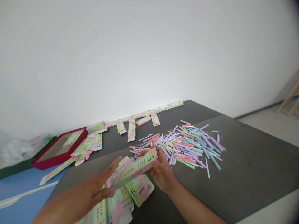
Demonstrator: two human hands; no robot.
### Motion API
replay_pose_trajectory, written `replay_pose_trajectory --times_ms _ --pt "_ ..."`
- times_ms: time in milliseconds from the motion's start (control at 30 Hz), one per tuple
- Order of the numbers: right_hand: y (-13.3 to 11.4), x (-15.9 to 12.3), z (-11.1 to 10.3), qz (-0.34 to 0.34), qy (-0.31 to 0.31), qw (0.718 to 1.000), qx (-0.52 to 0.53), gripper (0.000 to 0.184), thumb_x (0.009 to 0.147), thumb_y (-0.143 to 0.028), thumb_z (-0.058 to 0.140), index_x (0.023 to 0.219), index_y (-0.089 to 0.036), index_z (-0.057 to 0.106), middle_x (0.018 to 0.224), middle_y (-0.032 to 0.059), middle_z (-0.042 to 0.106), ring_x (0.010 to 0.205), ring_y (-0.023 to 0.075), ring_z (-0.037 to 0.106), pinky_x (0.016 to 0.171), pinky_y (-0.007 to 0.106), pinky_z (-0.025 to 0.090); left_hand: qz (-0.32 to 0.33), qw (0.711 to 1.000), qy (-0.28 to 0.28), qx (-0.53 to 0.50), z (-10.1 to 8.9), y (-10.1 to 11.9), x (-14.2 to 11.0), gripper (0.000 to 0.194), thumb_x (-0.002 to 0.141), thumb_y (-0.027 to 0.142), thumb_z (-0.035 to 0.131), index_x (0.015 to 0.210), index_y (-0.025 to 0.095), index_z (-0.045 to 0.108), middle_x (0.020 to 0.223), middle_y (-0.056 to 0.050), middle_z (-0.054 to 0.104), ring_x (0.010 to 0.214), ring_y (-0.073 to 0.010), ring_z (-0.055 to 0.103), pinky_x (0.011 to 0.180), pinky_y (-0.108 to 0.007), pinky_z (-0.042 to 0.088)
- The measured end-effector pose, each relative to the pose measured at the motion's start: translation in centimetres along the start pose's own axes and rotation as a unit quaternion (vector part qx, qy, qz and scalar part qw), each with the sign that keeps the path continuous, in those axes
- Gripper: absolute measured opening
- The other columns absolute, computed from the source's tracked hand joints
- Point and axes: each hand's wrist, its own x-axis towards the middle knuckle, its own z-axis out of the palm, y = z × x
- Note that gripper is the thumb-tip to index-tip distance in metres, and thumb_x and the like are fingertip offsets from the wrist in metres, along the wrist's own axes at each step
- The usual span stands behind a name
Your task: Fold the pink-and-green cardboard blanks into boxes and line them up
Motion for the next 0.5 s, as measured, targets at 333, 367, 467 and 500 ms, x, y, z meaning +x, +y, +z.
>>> replay_pose_trajectory --times_ms 333,367,467,500 --pt "0.0 -0.2 -0.4 0.04 -0.093 0.993 0.063 0.057 0.065 -0.016 0.077 0.111 -0.03 0.046 0.13 0.0013 0.051 0.109 0.025 0.06 0.081 0.042 0.056 0.019 0.999 0.029 0.021 -0.9 -1.1 0.9 0.076 0.098 0.052 0.036 0.154 0.019 -0.003 0.155 -0.006 0.018 0.135 -0.0284 0.037 0.106 -0.038 0.034" --pt "0.1 -0.2 -0.4 0.051 -0.097 0.992 0.068 0.058 0.064 -0.013 0.075 0.11 -0.031 0.045 0.129 0.0006 0.052 0.108 0.0248 0.061 0.081 0.042 0.056 0.024 0.999 0.033 0.021 -0.9 -1.0 0.9 0.075 0.098 0.052 0.036 0.155 0.02 -0.002 0.155 -0.006 0.018 0.135 -0.0283 0.038 0.107 -0.038 0.034" --pt "0.3 -0.2 -0.6 0.077 -0.095 0.99 0.073 0.06 0.06 -0.004 0.068 0.108 -0.031 0.043 0.124 -0.001 0.056 0.105 0.024 0.063 0.08 0.042 0.056 0.031 0.998 0.04 0.028 -1.0 -1.1 1.1 0.079 0.096 0.056 0.038 0.155 0.019 0.001 0.155 -0.008 0.02 0.133 -0.0287 0.04 0.107 -0.039 0.033" --pt "0.4 -0.2 -0.6 0.081 -0.087 0.99 0.071 0.06 0.058 -0.002 0.065 0.107 -0.03 0.043 0.122 -0.0013 0.058 0.105 0.024 0.063 0.081 0.042 0.056 0.03 0.998 0.041 0.032 -1.0 -1.2 1.1 0.08 0.095 0.058 0.038 0.155 0.019 0.001 0.155 -0.009 0.021 0.134 -0.0293 0.04 0.107 -0.04 0.033"
